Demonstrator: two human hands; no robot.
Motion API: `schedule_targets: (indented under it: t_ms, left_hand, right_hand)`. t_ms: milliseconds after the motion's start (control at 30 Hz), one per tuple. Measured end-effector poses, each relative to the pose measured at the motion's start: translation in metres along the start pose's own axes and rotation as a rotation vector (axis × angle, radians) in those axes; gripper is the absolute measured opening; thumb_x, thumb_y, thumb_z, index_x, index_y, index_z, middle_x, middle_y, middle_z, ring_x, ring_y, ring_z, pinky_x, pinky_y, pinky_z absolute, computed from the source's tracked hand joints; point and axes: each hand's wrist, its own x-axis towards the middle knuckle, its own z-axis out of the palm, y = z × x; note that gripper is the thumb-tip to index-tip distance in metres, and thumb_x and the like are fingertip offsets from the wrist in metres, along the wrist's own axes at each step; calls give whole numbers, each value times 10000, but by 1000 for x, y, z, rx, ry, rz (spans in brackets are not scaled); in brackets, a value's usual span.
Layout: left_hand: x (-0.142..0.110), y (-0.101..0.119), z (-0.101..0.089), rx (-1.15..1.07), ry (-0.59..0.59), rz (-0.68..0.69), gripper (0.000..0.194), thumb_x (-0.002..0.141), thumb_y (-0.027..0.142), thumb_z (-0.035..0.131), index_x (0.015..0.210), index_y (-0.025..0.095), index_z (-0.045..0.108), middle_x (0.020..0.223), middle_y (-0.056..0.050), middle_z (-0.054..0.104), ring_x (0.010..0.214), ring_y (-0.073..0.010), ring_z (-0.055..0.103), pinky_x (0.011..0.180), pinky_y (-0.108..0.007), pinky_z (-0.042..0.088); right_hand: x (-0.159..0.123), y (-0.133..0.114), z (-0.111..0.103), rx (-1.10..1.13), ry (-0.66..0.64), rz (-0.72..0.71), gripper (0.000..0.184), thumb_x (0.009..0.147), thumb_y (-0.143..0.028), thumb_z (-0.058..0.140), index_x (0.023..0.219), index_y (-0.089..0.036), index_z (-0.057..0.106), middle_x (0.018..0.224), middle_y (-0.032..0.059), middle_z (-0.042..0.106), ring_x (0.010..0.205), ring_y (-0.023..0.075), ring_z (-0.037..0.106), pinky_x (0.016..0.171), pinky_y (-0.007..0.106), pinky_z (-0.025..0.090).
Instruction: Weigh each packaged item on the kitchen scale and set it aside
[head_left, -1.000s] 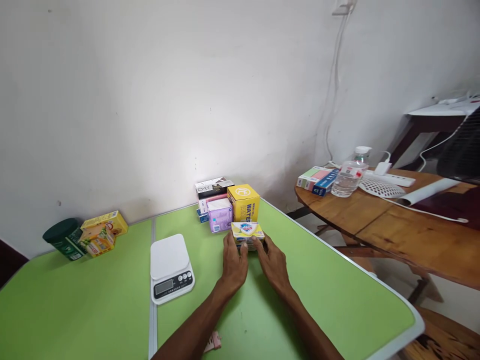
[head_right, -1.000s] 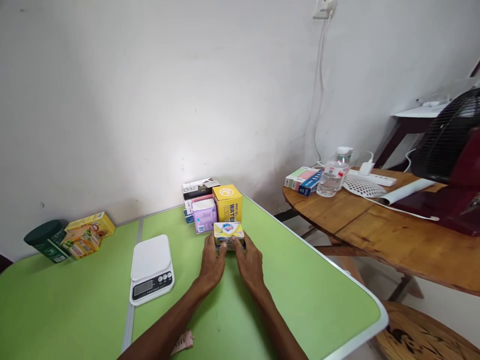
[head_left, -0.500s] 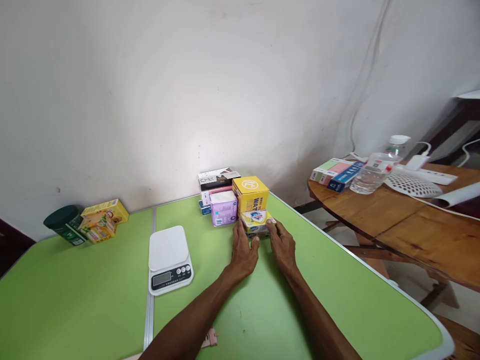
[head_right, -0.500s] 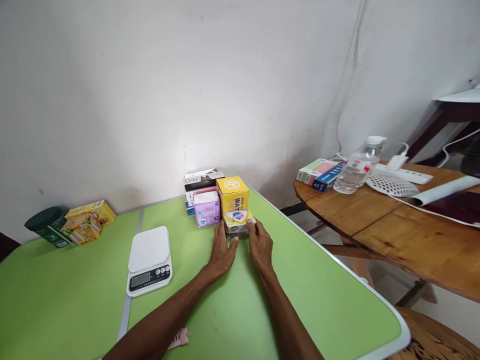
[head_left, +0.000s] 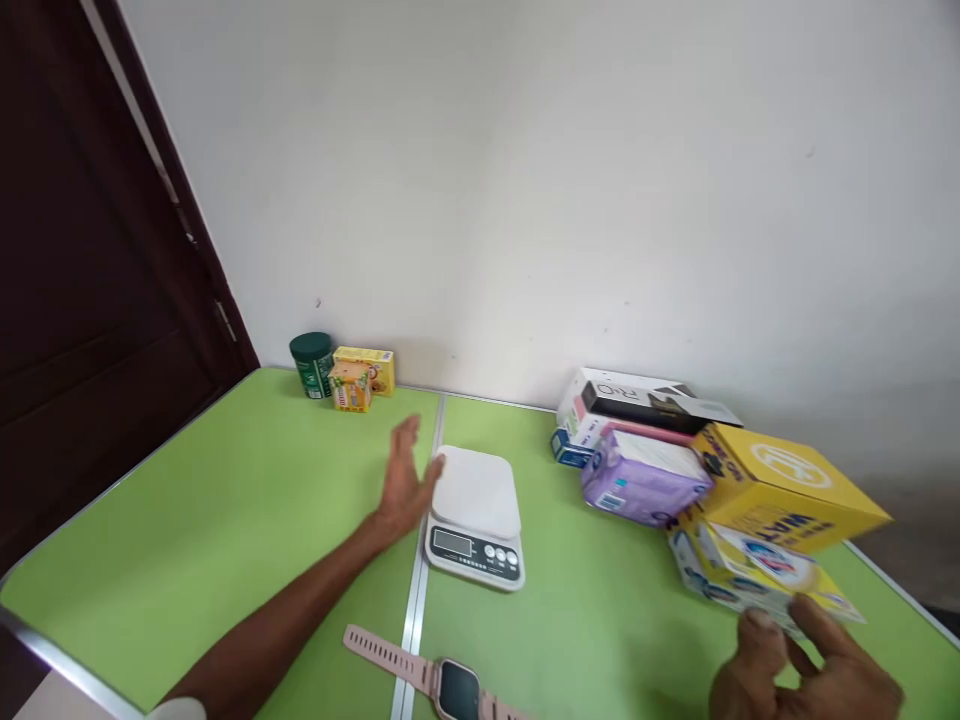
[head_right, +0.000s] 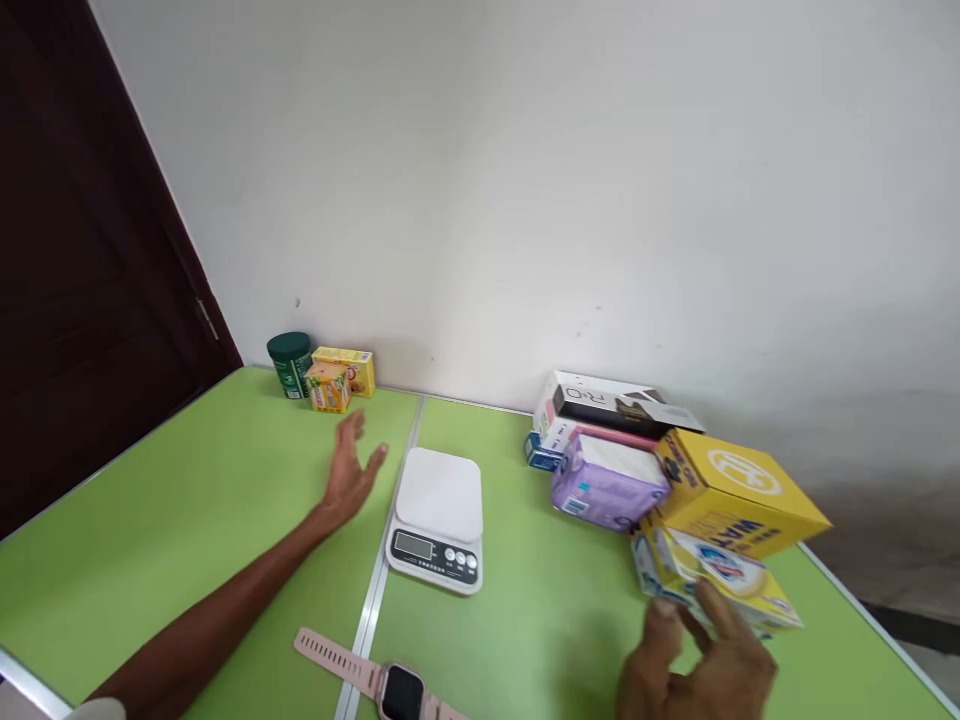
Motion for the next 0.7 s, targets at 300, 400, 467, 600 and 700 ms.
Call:
schedule_targets:
  t_ms: [300,400,467,600,700]
  left_hand:
    - [88,-129,-70,203,359,-323,1206,719,421,856,1601,47,123,1650,-326,213,1599,-428,174,1305,-568,179]
    - [108,-139,-64,182,343,-312,1327,660,440,911,1610,36,78,1655,-346,212,1594,-454,186,1296,-577,198]
    - [119,-145,-61,166,362,-327,1314,682,413,905,1602,-8,66,1638,-380,223,1588,-462,214,1287,-554,230]
    - [133,-161,-60,162,396,-372,999,840,346,768,1573,19,172,1595,-357,343,1548,-409,346,1250,-508,317]
    - [136,-171,-61,177,369,-389,694,893,359,709,1450,114,376,1468,-272,530,1423,-366,510,1185,-504,404]
  right_hand:
    - [-62,-200,139,644,-679,121,544,995,-606,528,1346,-205,637,1416,168,668,1288,321,646,1063,479,529]
    - [-87,-252,221,733,-864,214,754,968,-683,495,1516,-164,502,1594,186,514,1441,318,533,1164,482,455]
    - [-97,-275,274,691,-898,236,847,970,-694,434,1569,-95,425,1641,218,438,1503,324,458,1210,495,395]
    - [-101,-294,347,650,-900,205,828,984,-625,398,1570,-40,401,1634,239,431,1539,322,386,1254,494,299]
    - [-102,-290,368,647,-897,165,776,980,-613,428,1574,-114,413,1630,184,457,1528,300,392,1255,482,290]
